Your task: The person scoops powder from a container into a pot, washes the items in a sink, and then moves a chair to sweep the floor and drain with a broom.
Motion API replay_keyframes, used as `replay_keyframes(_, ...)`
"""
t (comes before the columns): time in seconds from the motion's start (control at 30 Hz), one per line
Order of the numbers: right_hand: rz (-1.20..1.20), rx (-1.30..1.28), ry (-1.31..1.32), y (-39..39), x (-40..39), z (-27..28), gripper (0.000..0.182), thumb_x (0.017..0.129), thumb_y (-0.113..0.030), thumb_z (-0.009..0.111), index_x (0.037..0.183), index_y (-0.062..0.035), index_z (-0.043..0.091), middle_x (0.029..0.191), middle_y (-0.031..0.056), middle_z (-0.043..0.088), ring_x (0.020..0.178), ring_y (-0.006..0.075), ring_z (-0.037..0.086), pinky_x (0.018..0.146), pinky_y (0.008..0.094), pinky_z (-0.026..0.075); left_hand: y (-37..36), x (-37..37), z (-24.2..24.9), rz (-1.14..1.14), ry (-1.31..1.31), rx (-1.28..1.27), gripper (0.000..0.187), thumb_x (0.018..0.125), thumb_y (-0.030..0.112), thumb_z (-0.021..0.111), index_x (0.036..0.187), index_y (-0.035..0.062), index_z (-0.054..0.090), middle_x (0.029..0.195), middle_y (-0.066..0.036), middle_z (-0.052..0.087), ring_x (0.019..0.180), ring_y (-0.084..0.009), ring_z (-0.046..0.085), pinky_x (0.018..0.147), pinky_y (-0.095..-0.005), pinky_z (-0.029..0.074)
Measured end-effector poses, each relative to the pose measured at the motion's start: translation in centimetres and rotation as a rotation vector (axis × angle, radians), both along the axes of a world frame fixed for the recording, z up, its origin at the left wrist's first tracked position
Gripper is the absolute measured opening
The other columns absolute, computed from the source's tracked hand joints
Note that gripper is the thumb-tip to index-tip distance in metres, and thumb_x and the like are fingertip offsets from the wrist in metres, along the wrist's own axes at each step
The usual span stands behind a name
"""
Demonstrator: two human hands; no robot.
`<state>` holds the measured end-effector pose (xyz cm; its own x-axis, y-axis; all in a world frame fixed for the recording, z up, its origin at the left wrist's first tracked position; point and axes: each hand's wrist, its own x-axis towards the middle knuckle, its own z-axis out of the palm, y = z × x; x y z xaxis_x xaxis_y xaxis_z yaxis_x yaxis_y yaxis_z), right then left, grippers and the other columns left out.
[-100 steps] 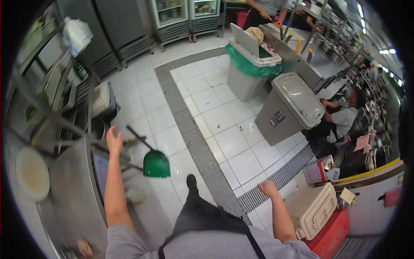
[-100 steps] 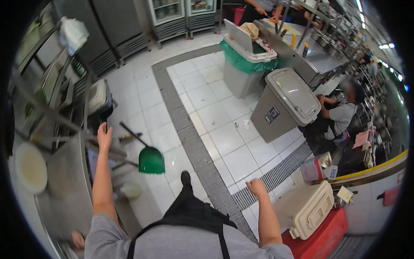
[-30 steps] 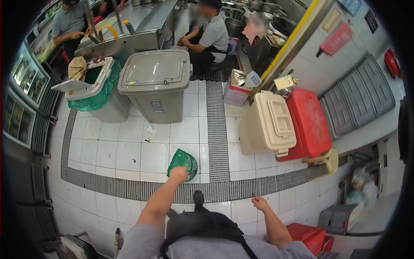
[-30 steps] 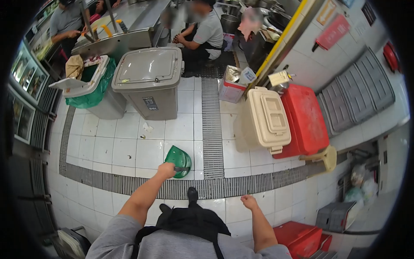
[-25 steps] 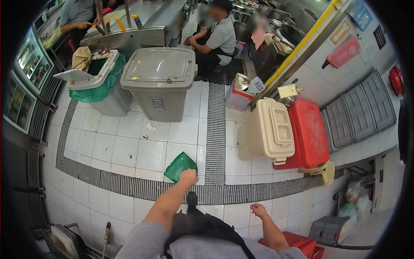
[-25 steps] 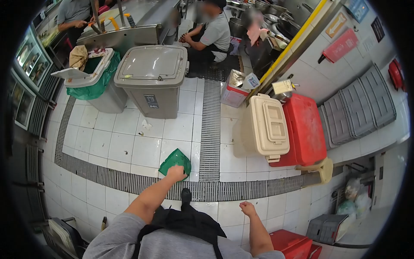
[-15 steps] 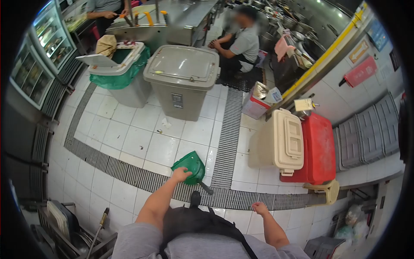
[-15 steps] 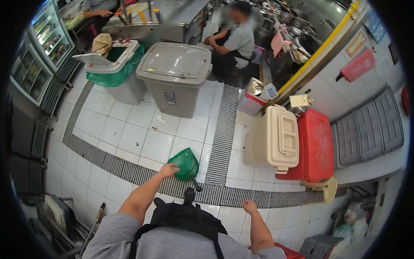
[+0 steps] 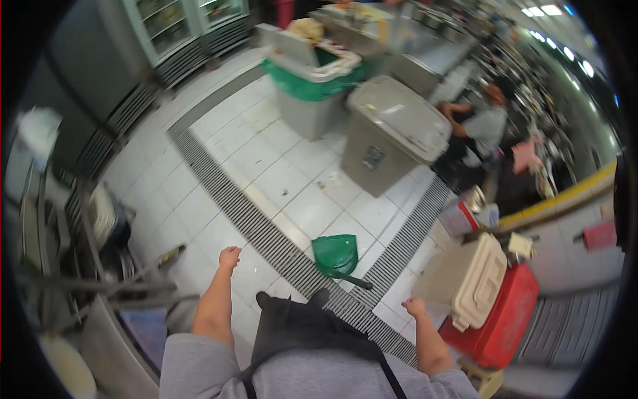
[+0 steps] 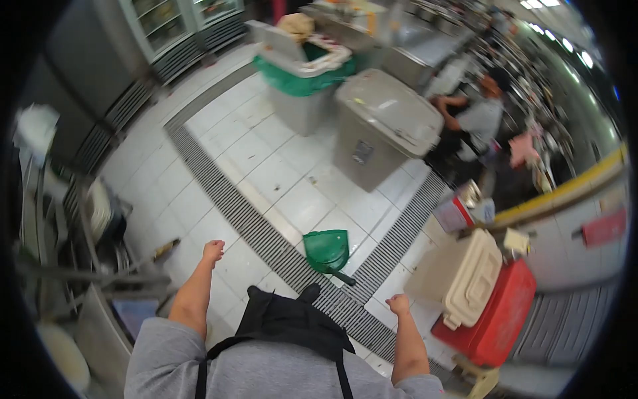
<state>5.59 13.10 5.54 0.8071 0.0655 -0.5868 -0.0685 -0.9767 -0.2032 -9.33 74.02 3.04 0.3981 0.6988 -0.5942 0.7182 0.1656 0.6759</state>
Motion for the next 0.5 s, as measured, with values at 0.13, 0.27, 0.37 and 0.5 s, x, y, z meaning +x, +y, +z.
replay_keyframes(0.13, 0.238, -0.090, 0.011, 4.0, 2.2, -0.3, 0.024, 0.063, -0.029, 0.061, 0.063, -0.0054, 0.062, 0.066, 0.0153, 0.059, 0.065, 0.0284, 0.058, 0.063, 0.0355, 0.046, 3.3, -12.2, -2.7, 0.180, 0.072, 0.077, 0.030, 0.070, 0.023, 0.057, 0.094, 0.0048, 0.056, 0.070, -0.005, 0.053, 0.061, -0.0113, 0.051, 0.047, -0.0266, 0.040)
replay_keyframes(0.27, 0.134, 0.090, -0.173, 9.9, 4.3, -0.3, 0.018, 0.062, -0.011, 0.059, 0.079, -0.0059, 0.063, 0.080, 0.0160, 0.060, 0.078, 0.0276, 0.058, 0.072, 0.0359, 0.044, 3.2, -22.3, -2.4, 0.493, 0.091, 0.118, 0.034, 0.068, 0.025, 0.059, 0.092, 0.0004, 0.059, 0.086, -0.011, 0.061, 0.081, -0.0202, 0.056, 0.072, -0.0296, 0.043)
replay_keyframes(0.37, 0.232, 0.146, -0.307, 15.7, 6.3, -0.5, 0.030, 0.065, -0.012, 0.059, 0.094, -0.0037, 0.058, 0.100, 0.0185, 0.054, 0.096, 0.0299, 0.051, 0.085, 0.0347, 0.038, 3.8, -29.2, -2.1, 0.764, 0.163, 0.147, 0.031, 0.069, 0.023, 0.059, 0.092, 0.0009, 0.059, 0.087, -0.010, 0.060, 0.079, -0.0194, 0.056, 0.071, -0.0296, 0.043)
replay_keyframes(0.5, 0.423, 0.144, -0.320, 27.1, 5.4, 3.5, 0.026, 0.068, -0.018, 0.059, 0.090, -0.0056, 0.059, 0.095, 0.0192, 0.054, 0.092, 0.0323, 0.050, 0.082, 0.0370, 0.039, 9.9, -37.3, -4.3, 1.133, -0.225, 0.253, 0.023, 0.074, 0.015, 0.055, 0.095, 0.0044, 0.054, 0.078, -0.002, 0.054, 0.069, -0.0123, 0.049, 0.061, -0.0285, 0.041)
